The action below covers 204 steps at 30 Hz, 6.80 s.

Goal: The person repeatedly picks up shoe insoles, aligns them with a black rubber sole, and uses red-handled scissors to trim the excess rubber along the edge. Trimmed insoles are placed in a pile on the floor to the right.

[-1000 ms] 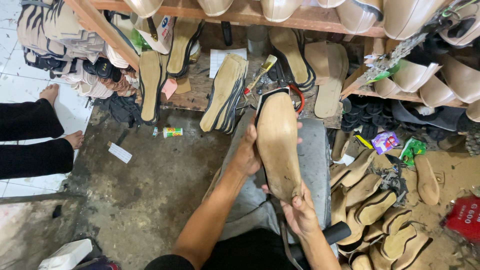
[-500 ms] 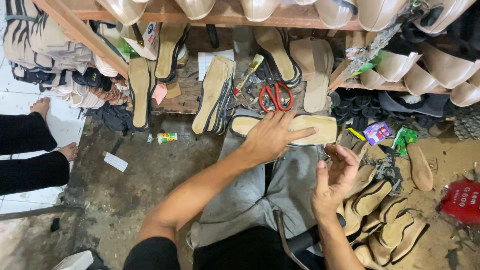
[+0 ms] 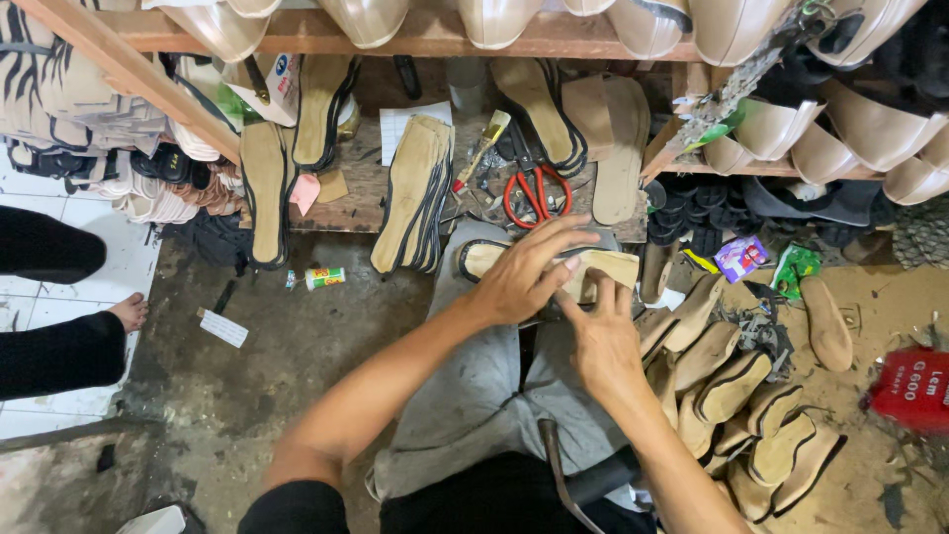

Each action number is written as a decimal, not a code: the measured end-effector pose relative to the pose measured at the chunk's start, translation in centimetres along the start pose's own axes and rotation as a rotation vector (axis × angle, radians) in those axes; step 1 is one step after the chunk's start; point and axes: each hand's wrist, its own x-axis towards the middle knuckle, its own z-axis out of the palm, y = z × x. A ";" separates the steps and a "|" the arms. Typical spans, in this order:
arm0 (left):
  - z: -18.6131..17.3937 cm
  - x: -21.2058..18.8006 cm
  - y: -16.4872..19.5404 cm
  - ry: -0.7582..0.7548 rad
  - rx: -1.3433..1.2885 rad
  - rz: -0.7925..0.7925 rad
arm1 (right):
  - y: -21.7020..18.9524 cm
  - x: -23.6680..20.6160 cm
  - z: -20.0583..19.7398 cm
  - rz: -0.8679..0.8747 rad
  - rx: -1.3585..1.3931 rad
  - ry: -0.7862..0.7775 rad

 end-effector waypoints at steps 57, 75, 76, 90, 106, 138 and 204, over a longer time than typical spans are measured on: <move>3.8 -4.6 -0.1 0.298 0.493 0.018 | 3.1 3.7 1.7 0.114 0.748 0.207; 3.0 -4.1 1.5 0.357 0.423 -0.001 | 1.2 -10.4 -4.1 -0.198 0.090 -0.568; 3.1 -4.1 1.6 0.363 0.423 -0.005 | 0.9 -11.2 -4.4 -0.128 0.073 -0.652; 3.2 -4.0 1.4 0.348 0.429 -0.001 | 0.5 -9.0 -0.5 0.465 0.721 0.201; 3.1 -3.9 1.5 0.352 0.461 0.001 | -0.3 -6.5 2.4 0.528 0.665 0.182; 2.6 -3.4 1.9 0.256 0.443 -0.098 | -0.1 -5.6 3.7 0.301 0.715 0.356; -1.6 -9.4 2.9 0.804 -0.817 -0.581 | 6.9 11.2 9.4 0.268 0.827 -0.071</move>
